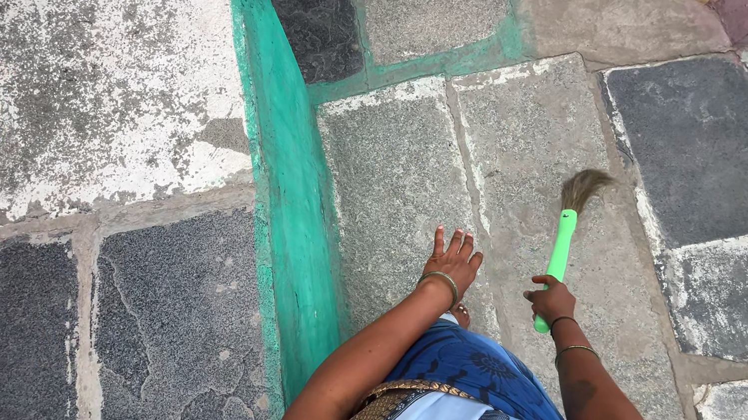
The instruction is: The person sweeps a stone-tiled floor using a small hand broom, moving dirt and debris along the surface.
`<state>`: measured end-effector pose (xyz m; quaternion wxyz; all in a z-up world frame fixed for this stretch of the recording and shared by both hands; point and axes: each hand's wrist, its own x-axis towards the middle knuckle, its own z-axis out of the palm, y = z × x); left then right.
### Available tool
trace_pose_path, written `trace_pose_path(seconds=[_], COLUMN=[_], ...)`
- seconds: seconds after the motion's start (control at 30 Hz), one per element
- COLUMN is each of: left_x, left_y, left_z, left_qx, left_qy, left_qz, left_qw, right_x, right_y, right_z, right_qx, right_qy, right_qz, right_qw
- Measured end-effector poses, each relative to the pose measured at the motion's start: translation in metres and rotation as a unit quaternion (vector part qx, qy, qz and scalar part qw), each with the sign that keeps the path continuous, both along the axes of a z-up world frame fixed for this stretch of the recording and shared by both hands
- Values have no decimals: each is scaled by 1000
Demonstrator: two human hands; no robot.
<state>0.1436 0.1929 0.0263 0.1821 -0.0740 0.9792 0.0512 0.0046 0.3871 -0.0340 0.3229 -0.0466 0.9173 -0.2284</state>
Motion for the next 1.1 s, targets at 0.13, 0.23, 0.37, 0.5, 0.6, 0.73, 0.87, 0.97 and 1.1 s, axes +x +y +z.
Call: trace_pose_path(seconds=[0.13, 0.23, 0.37, 0.5, 0.6, 0.73, 0.87, 0.97, 1.1], left_x=[-1, 1, 3, 3, 5, 2, -5, -13, -19], left_y=[4, 6, 7, 3, 0, -4, -6, -11, -19], left_z=[1, 2, -1, 7, 2, -16, -16, -5, 5], left_qx=[7, 28, 6, 18, 7, -3, -12, -17, 0], left_qy=[14, -41, 14, -22, -13, 18, 27, 5, 12], left_qz=[3, -1, 9, 24, 37, 57, 64, 68, 85], left_qw=[1000, 999, 1000, 999, 999, 998, 998, 998, 996], right_x=[15, 26, 34, 44, 45, 22, -6, -22, -49], right_y=[-6, -10, -27, -38, -32, -8, 15, 23, 6], right_z=[-6, -12, -18, -22, -20, -7, 6, 10, 8], right_qx=[-1, 27, 134, 195, 216, 222, 194, 140, 89], right_qy=[-25, 49, 43, 30, 18, -24, -22, -86, -51], right_qz=[44, 237, 411, 497, 499, 406, 289, 119, 82], right_qw=[999, 970, 901, 845, 839, 886, 937, 979, 991])
